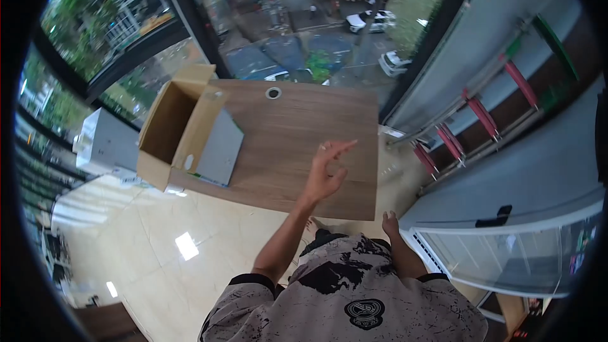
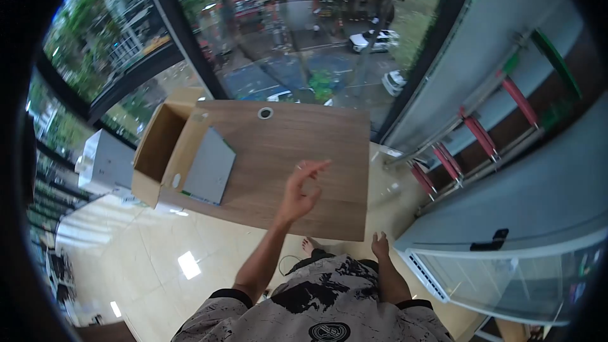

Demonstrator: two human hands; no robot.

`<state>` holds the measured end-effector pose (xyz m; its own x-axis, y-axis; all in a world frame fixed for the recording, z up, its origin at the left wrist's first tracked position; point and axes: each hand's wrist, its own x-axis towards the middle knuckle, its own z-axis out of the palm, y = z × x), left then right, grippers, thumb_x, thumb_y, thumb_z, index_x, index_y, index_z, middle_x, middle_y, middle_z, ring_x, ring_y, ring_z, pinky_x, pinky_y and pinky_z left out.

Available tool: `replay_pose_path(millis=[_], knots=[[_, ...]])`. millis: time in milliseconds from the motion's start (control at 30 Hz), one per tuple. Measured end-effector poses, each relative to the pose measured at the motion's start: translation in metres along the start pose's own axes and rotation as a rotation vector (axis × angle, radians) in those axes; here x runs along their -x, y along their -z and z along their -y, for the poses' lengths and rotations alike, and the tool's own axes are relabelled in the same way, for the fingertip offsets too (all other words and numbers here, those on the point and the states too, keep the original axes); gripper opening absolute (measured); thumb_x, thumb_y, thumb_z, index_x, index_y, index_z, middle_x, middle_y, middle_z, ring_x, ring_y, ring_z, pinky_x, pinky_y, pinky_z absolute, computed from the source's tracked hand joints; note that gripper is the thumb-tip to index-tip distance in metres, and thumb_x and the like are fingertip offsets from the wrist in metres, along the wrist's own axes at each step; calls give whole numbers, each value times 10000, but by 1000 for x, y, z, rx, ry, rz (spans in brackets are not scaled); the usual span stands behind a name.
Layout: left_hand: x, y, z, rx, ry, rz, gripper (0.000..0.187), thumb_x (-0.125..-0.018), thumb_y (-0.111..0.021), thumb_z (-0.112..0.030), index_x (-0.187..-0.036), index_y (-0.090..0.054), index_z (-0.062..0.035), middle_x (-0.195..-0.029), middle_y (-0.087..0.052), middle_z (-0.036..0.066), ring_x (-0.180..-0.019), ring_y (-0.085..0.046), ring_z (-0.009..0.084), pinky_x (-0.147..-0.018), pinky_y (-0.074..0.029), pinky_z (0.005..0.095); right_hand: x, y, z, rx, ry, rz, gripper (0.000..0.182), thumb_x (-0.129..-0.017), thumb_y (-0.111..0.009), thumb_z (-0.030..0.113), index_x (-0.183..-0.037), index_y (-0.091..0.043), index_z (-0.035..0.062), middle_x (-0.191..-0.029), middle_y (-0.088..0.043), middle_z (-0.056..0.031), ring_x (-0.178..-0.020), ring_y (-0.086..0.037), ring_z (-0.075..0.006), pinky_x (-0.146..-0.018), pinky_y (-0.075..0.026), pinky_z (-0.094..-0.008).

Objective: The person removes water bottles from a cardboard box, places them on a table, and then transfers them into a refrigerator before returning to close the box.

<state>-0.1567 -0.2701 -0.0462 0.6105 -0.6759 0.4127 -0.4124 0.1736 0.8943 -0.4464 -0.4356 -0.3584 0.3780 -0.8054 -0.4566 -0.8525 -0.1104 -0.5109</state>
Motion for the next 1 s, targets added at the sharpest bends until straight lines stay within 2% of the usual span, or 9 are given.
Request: replay_pose_path(millis=[100, 167, 233, 333, 400, 433, 600, 833, 1000], knots=[[-30, -4, -106, 247, -267, 31, 595, -618, -470, 80, -1161, -635, -100, -994, -557, 108, -941, -497, 212, -818, -404, 318, -5, 12, -26, -37, -76, 17, 600, -930, -416, 437, -1327, -384, -12, -1265, -480, -308, -1187, -466, -424, -1002, -366, -455], [-34, -7, -156, 312, -538, 94, 561, -600, -458, 80, -1107, -656, -58, -1019, -558, 109, -944, -515, 220, -823, -400, 328, -1, 23, -38, -78, -133, 17, 632, -926, -411, 459, -1347, -359, -9, -1290, -468, -297, -1215, -451, -410, -1022, -353, -441], [-32, -20, -192, 427, -760, 162, 559, -602, -459, 80, -1106, -655, -58, -1020, -559, 109, -946, -515, 220, -824, -401, 329, -26, 1, -101, -131, -149, 4, 635, -921, -418, 459, -1343, -365, -13, -1293, -467, -295, -1218, -450, -408, -1023, -352, -436], [-27, -55, -226, 609, -932, 259, 555, -604, -459, 79, -1106, -654, -58, -1022, -560, 109, -949, -516, 220, -825, -402, 330, -44, -11, -174, -217, -179, -46, 619, -913, -432, 450, -1322, -396, -14, -1291, -473, -290, -1225, -444, -404, -1046, -319, -424], [-23, -84, -240, 707, -984, 303, 553, -606, -459, 78, -1105, -653, -58, -1023, -561, 109, -951, -517, 220, -825, -403, 331, -71, -35, -252, -114, -83, -125, 631, -904, -440, 477, -1305, -421, -9, -1272, -492, -281, -1148, -517, -397, -932, -443, -430], [-21, -98, -247, 742, -1002, 321, 552, -607, -459, 78, -1105, -652, -58, -1023, -562, 109, -952, -518, 221, -826, -403, 332, -68, -26, -258, -113, -82, -124, 631, -904, -440, 477, -1305, -421, -9, -1272, -492, -281, -1148, -517, -397, -932, -443, -430], [-9, -151, -263, 849, -1035, 377, 546, -611, -460, 77, -1104, -650, -58, -1026, -565, 110, -958, -519, 221, -827, -405, 334, -14, 27, -278, -261, -367, 6, 676, -881, -468, 534, -1300, -436, 5, -1152, -569, -266, -903, -643, -335, -545, -550, -359], [-1, -193, -273, 883, -1021, 412, 538, -617, -461, 75, -1103, -648, -58, -1030, -568, 111, -965, -522, 222, -829, -408, 337, 6, 19, -359, -297, -436, 7, 694, -867, -498, 553, -1288, -445, 4, -1154, -564, -258, -939, -621, -362, -534, -560, -427], [1, -213, -277, 899, -1007, 419, 532, -621, -461, 73, -1102, -646, -58, -1033, -571, 111, -971, -524, 222, -831, -411, 339, 7, 26, -353, -309, -416, -17, 682, -873, -493, 551, -1278, -455, 4, -1128, -580, -252, -890, -636, -341, -522, -551, -410]])
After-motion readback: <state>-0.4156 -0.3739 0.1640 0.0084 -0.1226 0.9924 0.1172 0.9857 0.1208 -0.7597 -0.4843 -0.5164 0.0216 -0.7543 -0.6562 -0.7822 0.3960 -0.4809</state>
